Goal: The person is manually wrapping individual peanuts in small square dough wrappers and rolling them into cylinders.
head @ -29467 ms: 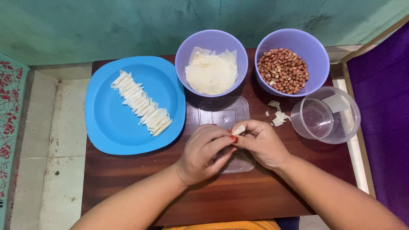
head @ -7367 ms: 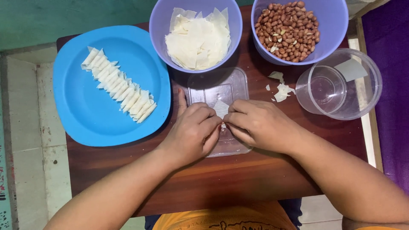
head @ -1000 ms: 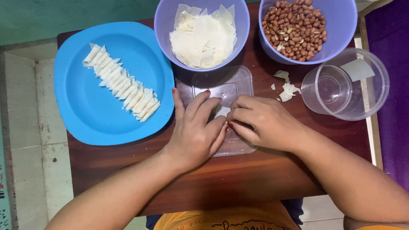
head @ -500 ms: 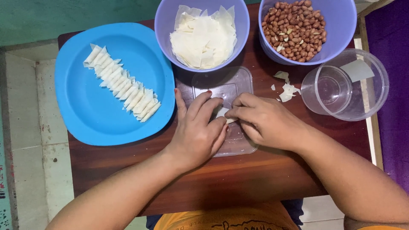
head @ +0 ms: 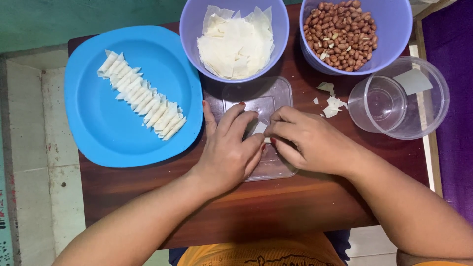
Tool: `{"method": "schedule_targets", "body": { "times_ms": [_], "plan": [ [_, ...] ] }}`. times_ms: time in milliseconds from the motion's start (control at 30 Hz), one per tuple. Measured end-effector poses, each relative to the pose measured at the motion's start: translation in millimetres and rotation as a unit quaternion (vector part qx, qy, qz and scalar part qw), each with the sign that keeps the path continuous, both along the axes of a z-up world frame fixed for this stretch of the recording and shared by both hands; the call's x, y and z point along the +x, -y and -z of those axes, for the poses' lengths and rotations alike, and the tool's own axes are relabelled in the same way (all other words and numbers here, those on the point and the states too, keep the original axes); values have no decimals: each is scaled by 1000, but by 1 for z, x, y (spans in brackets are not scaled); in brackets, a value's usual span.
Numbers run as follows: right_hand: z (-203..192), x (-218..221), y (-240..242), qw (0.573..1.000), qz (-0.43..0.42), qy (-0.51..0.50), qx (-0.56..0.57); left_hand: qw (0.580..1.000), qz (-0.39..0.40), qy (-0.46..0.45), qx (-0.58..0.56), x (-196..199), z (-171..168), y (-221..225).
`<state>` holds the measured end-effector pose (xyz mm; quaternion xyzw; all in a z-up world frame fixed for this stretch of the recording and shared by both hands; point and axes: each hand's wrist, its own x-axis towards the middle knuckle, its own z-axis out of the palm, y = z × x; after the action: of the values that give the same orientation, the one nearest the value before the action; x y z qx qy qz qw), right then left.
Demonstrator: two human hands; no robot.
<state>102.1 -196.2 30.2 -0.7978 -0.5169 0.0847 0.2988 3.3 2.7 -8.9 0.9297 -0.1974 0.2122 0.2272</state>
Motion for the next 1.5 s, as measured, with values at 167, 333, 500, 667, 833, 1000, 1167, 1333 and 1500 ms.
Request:
{"method": "schedule_targets", "body": {
  "times_ms": [167,333,500,667,833,1000,1167,1333,1500],
  "plan": [
    [2,0,2,1000,-7,-5,-5,1000,1,-1,5,0,0,0],
    [6,-1,1,1000,-5,8,-12,1000,3,7,4,1,-1,-1],
    [14,-2,2,1000,6,26,-4,1000,4,19,-21,0,1,-1],
    [12,-2,2,1000,9,9,-1,999,12,28,-16,1,-1,-1],
    [-6,0,1,1000,6,-17,13,1000,9,23,-8,2,2,-1],
    [-5,0,1,1000,5,-20,6,1000,2,14,0,3,1,-2],
    [11,-1,1,1000,22,1,-2,1000,-2,7,-12,4,2,-2],
    [15,0,1,999,32,7,-4,999,-9,16,-27,3,1,-2],
    [11,-3,2,1000,30,-6,2,1000,1,17,-5,3,-1,-2]
  ]
}}
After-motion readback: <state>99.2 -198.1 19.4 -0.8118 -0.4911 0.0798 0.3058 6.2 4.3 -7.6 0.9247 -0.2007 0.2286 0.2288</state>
